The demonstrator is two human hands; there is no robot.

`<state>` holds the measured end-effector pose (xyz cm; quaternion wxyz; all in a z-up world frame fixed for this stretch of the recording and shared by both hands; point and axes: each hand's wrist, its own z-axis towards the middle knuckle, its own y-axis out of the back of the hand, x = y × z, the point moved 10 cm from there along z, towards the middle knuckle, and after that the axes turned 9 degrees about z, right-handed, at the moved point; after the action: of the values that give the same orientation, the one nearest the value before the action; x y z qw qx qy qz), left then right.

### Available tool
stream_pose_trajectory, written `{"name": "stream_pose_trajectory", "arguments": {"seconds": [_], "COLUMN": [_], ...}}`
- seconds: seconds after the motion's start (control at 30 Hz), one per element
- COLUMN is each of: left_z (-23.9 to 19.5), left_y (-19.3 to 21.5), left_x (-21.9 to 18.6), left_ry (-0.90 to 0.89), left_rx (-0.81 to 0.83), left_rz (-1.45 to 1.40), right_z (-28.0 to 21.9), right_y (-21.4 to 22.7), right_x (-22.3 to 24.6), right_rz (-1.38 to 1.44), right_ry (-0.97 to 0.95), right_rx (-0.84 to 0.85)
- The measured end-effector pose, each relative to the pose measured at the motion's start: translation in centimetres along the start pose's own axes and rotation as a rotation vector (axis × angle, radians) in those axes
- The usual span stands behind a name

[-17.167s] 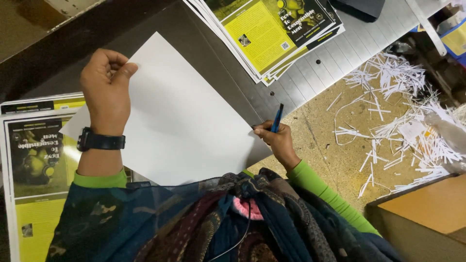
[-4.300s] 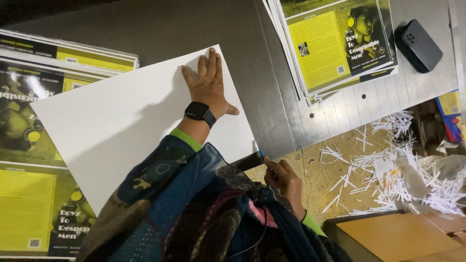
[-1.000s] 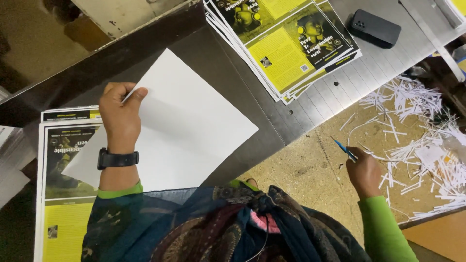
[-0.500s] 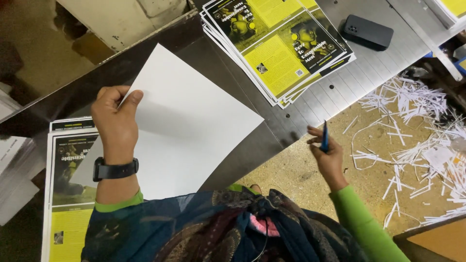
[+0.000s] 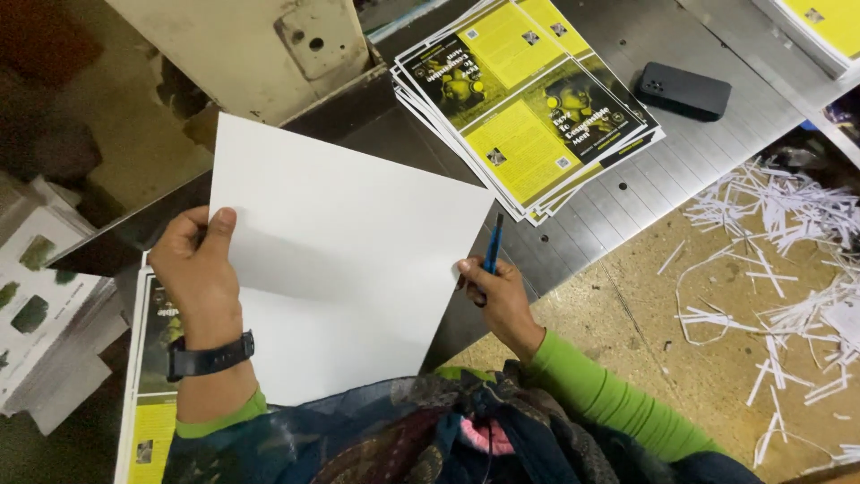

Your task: Marking white sheets of paper with a pen and organizing stacks of printed flyers on a cutting machine bed.

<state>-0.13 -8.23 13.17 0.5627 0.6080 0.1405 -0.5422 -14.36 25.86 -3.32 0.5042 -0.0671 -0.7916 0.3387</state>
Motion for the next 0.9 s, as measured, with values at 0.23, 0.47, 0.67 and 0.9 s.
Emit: {"name": "stream_pose_trajectory", "arguments": {"seconds": [0.23,0.47,0.67,0.9], "left_z": [0.4,0.1,-0.4,-0.4], "left_y": [1.8,1.1,-0.1,-2.7], "left_x": [4.8,6.6,8.3,16.1], "left_ry": [0.099,0.153,0.186,0.379], "left_rx": [-0.086,-0.065,-0.042,-0.103], "left_rz": [-0.134,-0.113,-0.112,-0.199], "right_z": [0.5,1.2,2.7,4.8], "right_y": [-0.6,-1.5,-2.6,-1.4], "right_x": [0.5,3.0,6.5,9.1], "right_rz": [0.089,0.054,0.053,-0.068], "right_ry": [0.093,0.166,0.268,0.350], "right_rx": [-0.116,-0.114,-0.148,-0.163]}}
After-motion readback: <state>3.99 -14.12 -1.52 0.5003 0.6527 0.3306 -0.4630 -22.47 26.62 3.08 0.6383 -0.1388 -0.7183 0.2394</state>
